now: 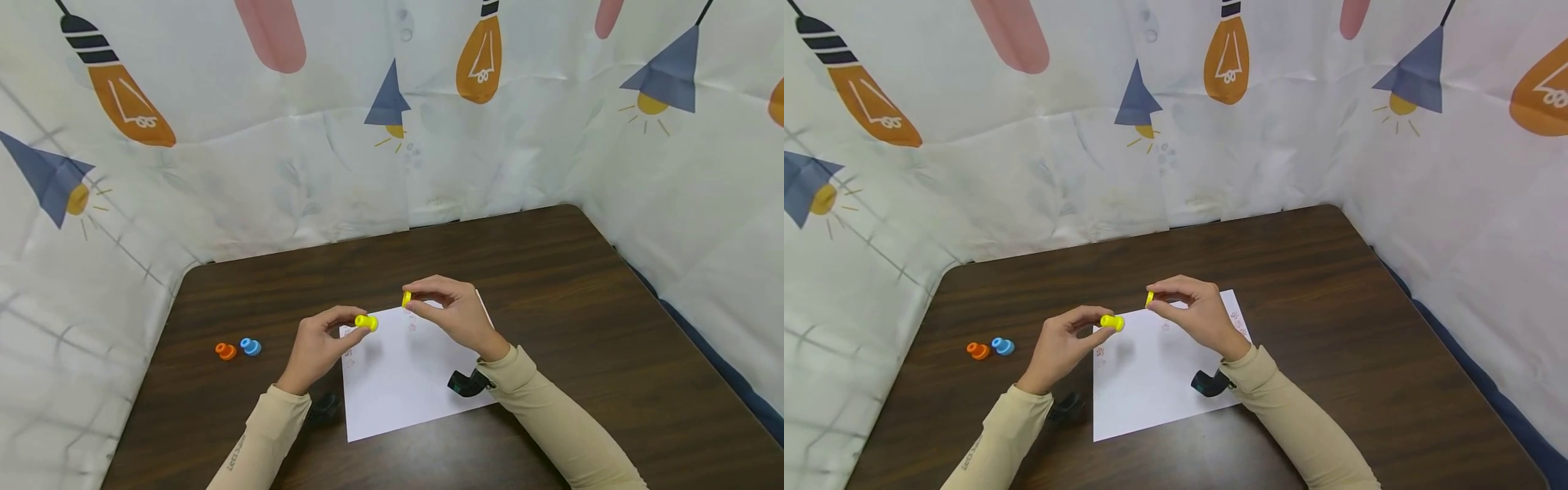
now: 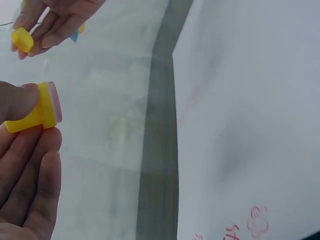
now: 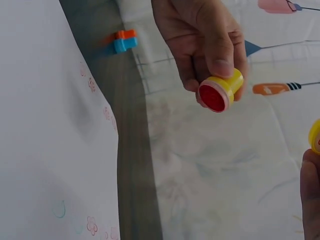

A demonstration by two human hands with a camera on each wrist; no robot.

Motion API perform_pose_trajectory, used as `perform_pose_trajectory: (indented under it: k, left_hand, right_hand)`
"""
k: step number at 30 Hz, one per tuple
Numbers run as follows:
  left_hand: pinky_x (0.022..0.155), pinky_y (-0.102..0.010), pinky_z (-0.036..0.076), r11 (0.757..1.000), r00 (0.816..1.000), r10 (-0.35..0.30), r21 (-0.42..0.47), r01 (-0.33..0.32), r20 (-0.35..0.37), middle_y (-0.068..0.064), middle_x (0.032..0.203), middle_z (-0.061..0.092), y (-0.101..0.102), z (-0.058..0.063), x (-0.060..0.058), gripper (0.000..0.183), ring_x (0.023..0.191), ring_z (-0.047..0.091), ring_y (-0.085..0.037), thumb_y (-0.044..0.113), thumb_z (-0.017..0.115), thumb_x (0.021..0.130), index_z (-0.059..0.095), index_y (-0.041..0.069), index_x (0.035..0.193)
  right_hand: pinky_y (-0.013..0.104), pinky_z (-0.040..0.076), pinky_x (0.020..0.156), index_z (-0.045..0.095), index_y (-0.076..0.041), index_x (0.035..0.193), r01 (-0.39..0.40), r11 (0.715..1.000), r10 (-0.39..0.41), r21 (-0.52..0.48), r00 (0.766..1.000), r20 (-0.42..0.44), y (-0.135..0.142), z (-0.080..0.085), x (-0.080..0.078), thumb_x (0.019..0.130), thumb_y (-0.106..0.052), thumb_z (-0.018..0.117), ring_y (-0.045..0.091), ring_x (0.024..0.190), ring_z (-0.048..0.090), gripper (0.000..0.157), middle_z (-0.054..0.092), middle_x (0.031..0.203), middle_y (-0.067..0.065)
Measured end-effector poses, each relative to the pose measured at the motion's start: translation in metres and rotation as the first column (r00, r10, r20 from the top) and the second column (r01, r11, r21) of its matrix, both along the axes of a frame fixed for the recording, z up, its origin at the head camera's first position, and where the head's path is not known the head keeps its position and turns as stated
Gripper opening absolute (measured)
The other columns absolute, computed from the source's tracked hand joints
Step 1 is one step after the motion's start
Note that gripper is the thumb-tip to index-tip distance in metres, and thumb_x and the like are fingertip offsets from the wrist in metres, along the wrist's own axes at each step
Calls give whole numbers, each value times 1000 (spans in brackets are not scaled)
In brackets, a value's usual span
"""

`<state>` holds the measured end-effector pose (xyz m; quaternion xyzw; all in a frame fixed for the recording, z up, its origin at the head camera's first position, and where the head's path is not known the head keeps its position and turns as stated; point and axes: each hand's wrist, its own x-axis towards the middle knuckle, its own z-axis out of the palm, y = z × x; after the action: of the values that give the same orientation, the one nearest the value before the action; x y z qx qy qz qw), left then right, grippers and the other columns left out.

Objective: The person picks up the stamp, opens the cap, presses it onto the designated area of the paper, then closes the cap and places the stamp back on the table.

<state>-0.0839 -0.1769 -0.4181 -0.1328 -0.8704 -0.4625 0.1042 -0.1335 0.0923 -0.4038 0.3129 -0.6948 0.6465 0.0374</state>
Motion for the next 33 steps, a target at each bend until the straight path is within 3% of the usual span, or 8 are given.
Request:
perform_pose_trajectory:
  k: [4, 12, 20, 23, 33]
  left_hand:
    - [94, -18, 59, 994, 1000, -2, 108, 1, 16, -5, 110, 79, 2, 0, -1, 29, 95, 71, -6, 12, 86, 84, 77, 12, 111]
    - [95, -19, 60, 950, 996, -4, 312, -24, 88, -14, 117, 75, 8, 4, -6, 30, 101, 72, -4, 8, 83, 86, 75, 7, 115]
    - [91, -24, 63, 869, 988, -27, 492, -52, 152, 5, 113, 76, 17, 7, -4, 33, 101, 76, -9, 2, 80, 87, 71, -2, 119]
    - [90, -25, 63, 848, 984, -52, 527, -48, 172, 9, 111, 75, 20, 7, -3, 34, 99, 76, -10, 1, 80, 88, 69, -4, 120]
    - [89, -26, 64, 838, 977, -81, 544, -40, 196, 9, 112, 75, 27, 8, -2, 35, 100, 76, -10, 1, 79, 88, 69, -4, 121]
  right_hand:
    - [28, 63, 93, 75, 2, 117, -12, 1000, 12, 7, 1000, 13, -2, -1, 1, 85, 5, 79, 9, 98, 73, 32, 75, 109, 19]
    - [29, 64, 93, 74, 3, 117, -21, 1000, 21, 15, 1000, 20, -5, -2, 1, 86, 4, 79, 9, 98, 73, 32, 75, 109, 19]
    - [33, 64, 92, 74, 3, 120, -68, 998, 68, 11, 996, 52, -10, -4, -1, 88, 3, 78, 8, 101, 73, 32, 75, 114, 21]
    - [31, 64, 92, 74, 3, 121, -71, 997, 69, 23, 996, 49, -10, -4, 0, 88, 3, 78, 8, 102, 73, 33, 75, 116, 21]
    - [32, 64, 93, 74, 1, 122, -75, 997, 73, 35, 996, 60, -11, -5, 3, 87, 2, 79, 8, 104, 74, 35, 76, 117, 19]
